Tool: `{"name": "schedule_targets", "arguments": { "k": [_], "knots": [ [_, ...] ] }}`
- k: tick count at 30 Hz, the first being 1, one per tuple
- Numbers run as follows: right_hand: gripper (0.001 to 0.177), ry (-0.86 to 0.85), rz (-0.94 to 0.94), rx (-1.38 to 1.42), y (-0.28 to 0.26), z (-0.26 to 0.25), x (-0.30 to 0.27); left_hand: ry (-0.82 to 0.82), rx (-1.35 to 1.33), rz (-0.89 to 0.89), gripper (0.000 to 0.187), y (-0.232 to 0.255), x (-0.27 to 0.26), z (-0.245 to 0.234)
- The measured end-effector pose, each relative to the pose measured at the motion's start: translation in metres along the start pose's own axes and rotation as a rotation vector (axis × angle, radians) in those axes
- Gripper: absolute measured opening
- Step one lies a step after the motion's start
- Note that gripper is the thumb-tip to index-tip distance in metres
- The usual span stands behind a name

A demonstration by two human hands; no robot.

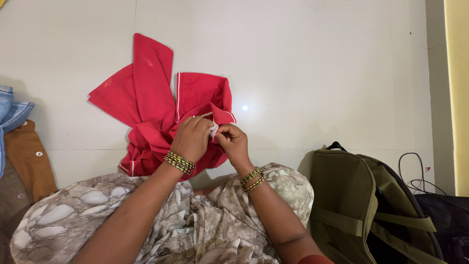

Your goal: The person buttons a yellow striped shirt and then folds it on the floor, followed by folding a red polo shirt.

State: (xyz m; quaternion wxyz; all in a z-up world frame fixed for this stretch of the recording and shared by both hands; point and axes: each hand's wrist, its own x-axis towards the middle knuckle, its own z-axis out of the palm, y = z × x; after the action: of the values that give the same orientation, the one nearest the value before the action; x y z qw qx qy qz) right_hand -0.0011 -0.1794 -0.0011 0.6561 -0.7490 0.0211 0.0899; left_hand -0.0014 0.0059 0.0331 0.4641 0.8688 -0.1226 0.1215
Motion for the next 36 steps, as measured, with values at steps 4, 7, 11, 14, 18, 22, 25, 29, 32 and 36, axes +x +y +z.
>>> {"name": "schedule_targets", "arguments": {
  "k": [4, 7, 11, 14, 18, 22, 25, 29, 32, 36],
  "knots": [
    [0.006, 0.026, -0.251, -0.265, -0.006, 0.007, -0.003, 0.015, -0.148, -0.062, 0.016, -0.007, -0.003, 0.008],
    [0.009, 0.075, -0.302, -0.377, -0.015, 0.010, -0.004, -0.038, -0.262, -0.203, 0.021, -0.008, -0.004, 0.009],
    [0.016, 0.117, -0.390, -0.480, -0.027, 0.012, -0.004, -0.047, -0.359, -0.209, 0.025, -0.006, -0.001, 0.008],
    [0.018, 0.152, -0.444, -0.617, -0.034, 0.017, -0.005, -0.017, -0.301, -0.217, 0.024, -0.004, -0.001, 0.008],
    [0.023, 0.182, -0.626, -0.736, -0.042, 0.023, -0.006, -0.005, -0.265, -0.292, 0.017, -0.001, -0.001, 0.009],
    [0.025, 0.166, -0.678, -0.756, -0.046, 0.025, -0.008, 0.021, -0.310, -0.332, 0.024, 0.000, -0.002, 0.010],
    [0.026, 0.152, -0.667, -0.748, -0.045, 0.026, -0.009, 0.065, -0.218, -0.265, 0.030, 0.000, -0.004, 0.012],
    [0.024, 0.144, -0.647, -0.737, -0.039, 0.025, -0.009, 0.087, -0.171, -0.224, 0.031, -0.004, -0.006, 0.014],
    [0.020, 0.139, -0.524, -0.640, -0.031, 0.026, -0.009, 0.096, -0.157, -0.212, 0.031, -0.007, -0.006, 0.016],
    [0.012, 0.118, -0.335, -0.502, -0.023, 0.022, -0.008, 0.110, -0.147, -0.187, 0.029, -0.010, -0.008, 0.018]
  ]
}}
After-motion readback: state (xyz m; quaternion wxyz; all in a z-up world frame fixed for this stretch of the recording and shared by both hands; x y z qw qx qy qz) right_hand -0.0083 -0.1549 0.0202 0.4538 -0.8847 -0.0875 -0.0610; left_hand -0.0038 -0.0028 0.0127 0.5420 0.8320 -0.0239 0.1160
